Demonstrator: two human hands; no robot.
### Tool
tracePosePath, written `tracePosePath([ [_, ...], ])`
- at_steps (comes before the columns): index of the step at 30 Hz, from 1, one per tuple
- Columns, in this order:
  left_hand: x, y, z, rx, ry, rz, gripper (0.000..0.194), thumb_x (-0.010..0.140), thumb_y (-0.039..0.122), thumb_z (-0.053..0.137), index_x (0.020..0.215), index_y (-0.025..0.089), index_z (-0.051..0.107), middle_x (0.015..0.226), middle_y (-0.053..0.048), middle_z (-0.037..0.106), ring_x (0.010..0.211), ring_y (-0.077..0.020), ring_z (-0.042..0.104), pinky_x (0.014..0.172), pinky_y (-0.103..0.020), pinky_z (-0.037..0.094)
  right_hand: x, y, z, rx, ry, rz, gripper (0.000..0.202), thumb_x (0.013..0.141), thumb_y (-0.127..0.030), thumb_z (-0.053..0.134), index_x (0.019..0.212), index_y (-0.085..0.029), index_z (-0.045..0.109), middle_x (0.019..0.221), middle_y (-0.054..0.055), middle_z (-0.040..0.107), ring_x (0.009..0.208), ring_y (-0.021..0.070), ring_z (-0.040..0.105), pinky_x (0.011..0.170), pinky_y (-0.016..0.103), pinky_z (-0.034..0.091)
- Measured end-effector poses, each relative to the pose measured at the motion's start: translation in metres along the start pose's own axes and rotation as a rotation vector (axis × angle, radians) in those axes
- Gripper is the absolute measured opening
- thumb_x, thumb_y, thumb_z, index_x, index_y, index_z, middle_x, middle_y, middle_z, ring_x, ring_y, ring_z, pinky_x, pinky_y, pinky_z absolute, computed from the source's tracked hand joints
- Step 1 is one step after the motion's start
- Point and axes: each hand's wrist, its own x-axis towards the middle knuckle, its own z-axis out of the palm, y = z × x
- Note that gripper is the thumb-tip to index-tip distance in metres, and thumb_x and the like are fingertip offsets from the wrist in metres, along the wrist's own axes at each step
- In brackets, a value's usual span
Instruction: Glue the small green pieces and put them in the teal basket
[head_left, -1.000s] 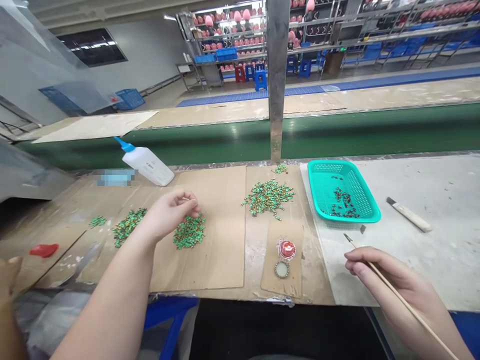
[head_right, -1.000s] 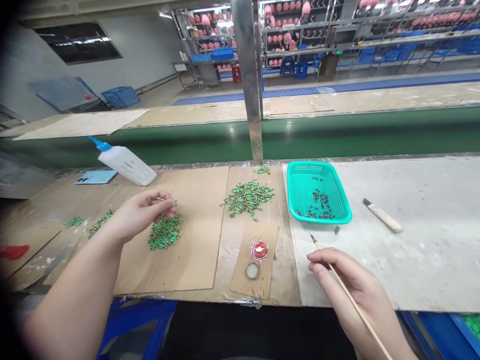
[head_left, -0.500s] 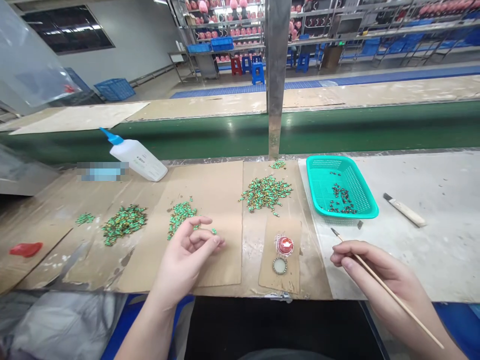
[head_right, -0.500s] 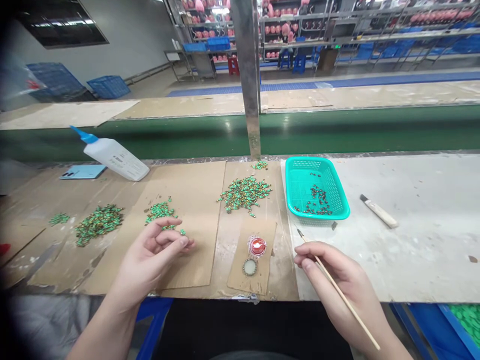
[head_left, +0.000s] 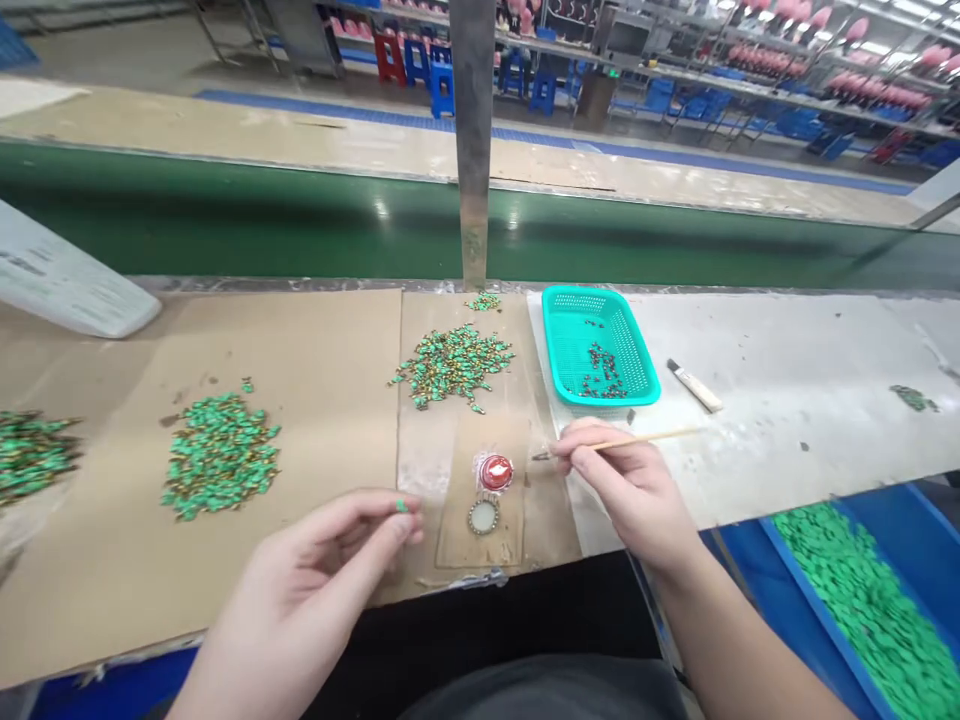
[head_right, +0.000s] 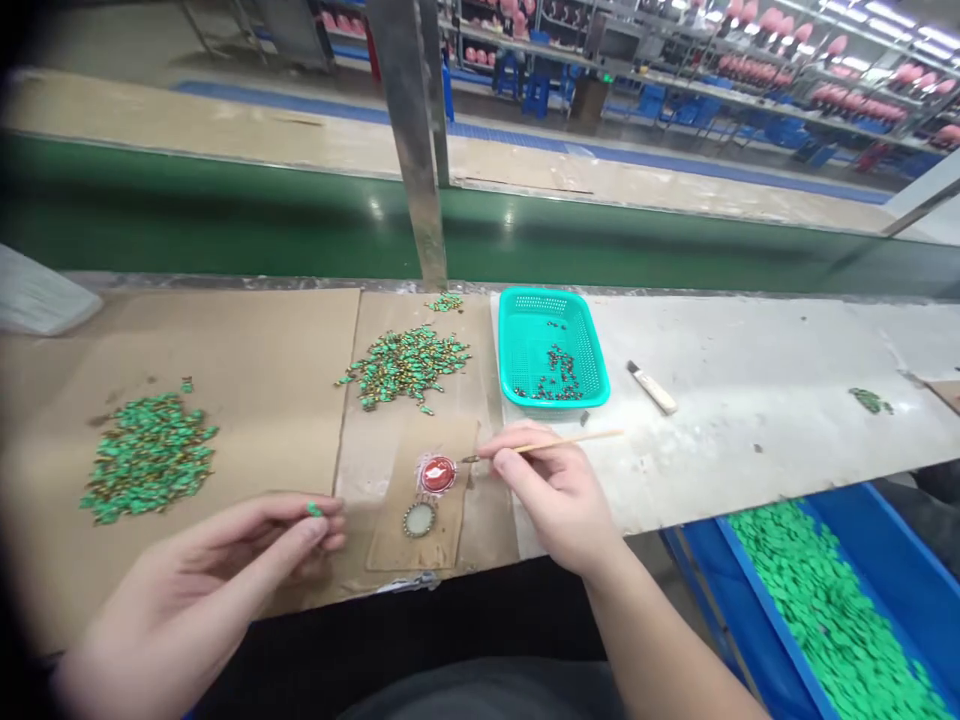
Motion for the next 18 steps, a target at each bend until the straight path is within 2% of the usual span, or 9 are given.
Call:
tracePosePath([
  [4,-0.006,-0.002,0.016,0.007,-0.142,0.079,0.040,0.094,0.071,0.092,0.087,0.031,0.094,0.077,-0.007,0.087,0.066,-0.0286,0.082,0.059,-0.031,0.069,0.008,0.013,0.009,0.078,-0.005,0.124,0.038,0.099,-0.061,0.097,0.097,-0.026,0.084,0.093,0.005,0.087,0.082,0.0243,0.086,0.083,0.042,0.077],
  [7,-0.009,0.000,0.021,0.037,-0.163,0.103,0.040,0.104,0.068,0.083,0.087,0.032,0.086,0.075,-0.003,0.075,0.066,-0.0239,0.071,0.059,-0.027,0.063,0.008,0.020,0.010,0.093,-0.003,0.163,0.046,0.098,-0.067,0.097,0.095,-0.025,0.078,0.090,0.004,0.086,0.080,0.0237,0.087,0.083,0.042,0.078],
  [11,-0.012,-0.001,0.022,0.059,-0.197,0.081,0.046,0.110,0.068,0.075,0.083,0.031,0.078,0.073,0.000,0.061,0.064,-0.0221,0.058,0.055,-0.026,0.056,0.006,0.023,0.010,0.094,0.001,0.193,0.046,0.097,-0.067,0.098,0.096,-0.025,0.078,0.090,0.005,0.087,0.081,0.0238,0.088,0.082,0.040,0.078],
  [15,-0.012,0.001,0.026,0.052,-0.218,0.062,0.052,0.108,0.068,0.075,0.072,0.031,0.073,0.065,0.001,0.058,0.058,-0.0225,0.056,0.051,-0.028,0.053,0.004,0.024,0.011,0.086,0.009,0.205,0.041,0.098,-0.062,0.099,0.097,-0.026,0.080,0.091,0.005,0.088,0.085,0.0244,0.089,0.084,0.041,0.078],
  [18,-0.013,0.000,0.029,0.071,-0.238,0.054,0.050,0.108,0.066,0.076,0.073,0.031,0.073,0.065,0.001,0.060,0.058,-0.0230,0.059,0.051,-0.029,0.053,0.004,0.025,0.011,0.082,0.011,0.202,0.039,0.098,-0.060,0.099,0.098,-0.026,0.079,0.092,0.005,0.088,0.085,0.0241,0.089,0.084,0.040,0.078],
])
